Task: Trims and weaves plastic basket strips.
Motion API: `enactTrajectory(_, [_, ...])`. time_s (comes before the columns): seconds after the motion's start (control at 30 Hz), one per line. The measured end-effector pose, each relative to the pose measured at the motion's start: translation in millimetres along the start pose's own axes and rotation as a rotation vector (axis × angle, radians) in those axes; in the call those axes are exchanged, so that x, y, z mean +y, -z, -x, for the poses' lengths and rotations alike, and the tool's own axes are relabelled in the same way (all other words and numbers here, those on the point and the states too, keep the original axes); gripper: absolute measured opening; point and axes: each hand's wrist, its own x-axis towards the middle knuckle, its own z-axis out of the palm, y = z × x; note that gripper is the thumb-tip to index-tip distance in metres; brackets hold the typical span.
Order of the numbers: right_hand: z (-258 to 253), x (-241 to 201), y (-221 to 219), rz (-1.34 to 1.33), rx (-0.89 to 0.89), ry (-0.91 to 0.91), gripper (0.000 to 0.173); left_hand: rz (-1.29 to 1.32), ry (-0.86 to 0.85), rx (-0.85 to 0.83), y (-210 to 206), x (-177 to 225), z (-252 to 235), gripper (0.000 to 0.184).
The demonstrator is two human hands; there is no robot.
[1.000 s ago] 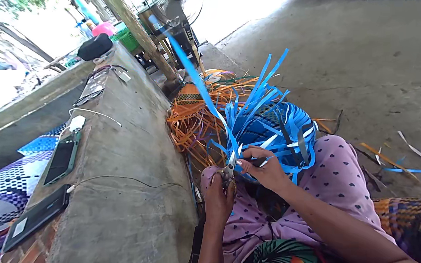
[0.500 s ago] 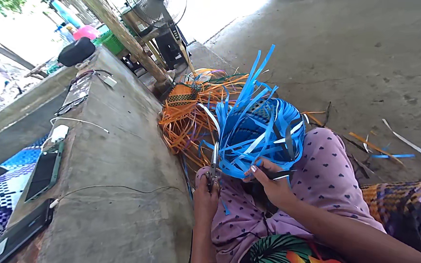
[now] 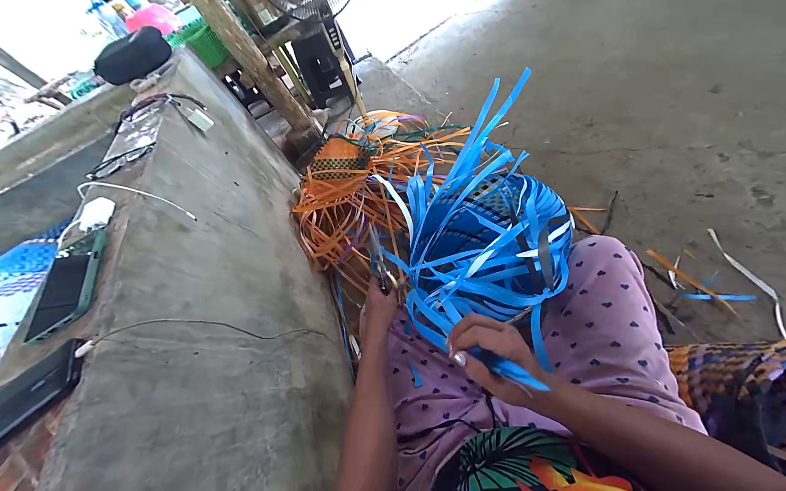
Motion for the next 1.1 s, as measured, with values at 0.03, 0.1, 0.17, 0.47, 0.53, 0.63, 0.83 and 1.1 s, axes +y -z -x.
enactTrajectory(0.03, [1.1, -0.8, -0.2, 0.007, -0.030, 0.056, 0.019, -0.042, 0.002, -0.031, -5.8, 2.1, -6.1, 0.062])
enactTrajectory(0.1, [2.0, -4.8, 2.2, 0.027, -0.093, 0.137, 0.016, -0.105, -0.014, -0.084, -16.6, 8.1, -13.9, 0.075])
enactTrajectory(0.17, [-1.5, -16.4, 14.2, 0.103, -0.182, 0.187, 0.020, -0.204, -0.029, -0.136, -21.2, 18.1, -16.2, 0.078])
enactTrajectory(0.47, [-75.3, -77.8, 190.1, 0.821, -0.107, 0.076, 0.039, -0.172, -0.089, 0.004, -42.0, 14.6, -9.5, 0.059])
enactTrajectory(0.53, [-83.9, -54.0, 212.8, 1.019, -0.107, -0.065, 0.036, -0.064, -0.162, 0.107, -45.2, 7.2, -4.1, 0.058])
enactTrajectory(0.63, [-88.6, -8.1, 213.5, 1.092, -0.335, -0.439, 0.049, -0.065, -0.084, 0.144, -40.2, 14.0, 4.1, 0.060])
enactTrajectory(0.83, [-99.8, 72.0, 148.7, 0.992, -0.775, -0.785, 0.059, 0.228, -0.103, 0.228, -42.4, -7.9, 2.5, 0.063])
enactTrajectory(1.1, [-80.7, 161.5, 86.5, 1.092, -1.270, -1.135, 0.051, 0.448, -0.013, 0.289, -35.7, -14.2, 8.5, 0.039])
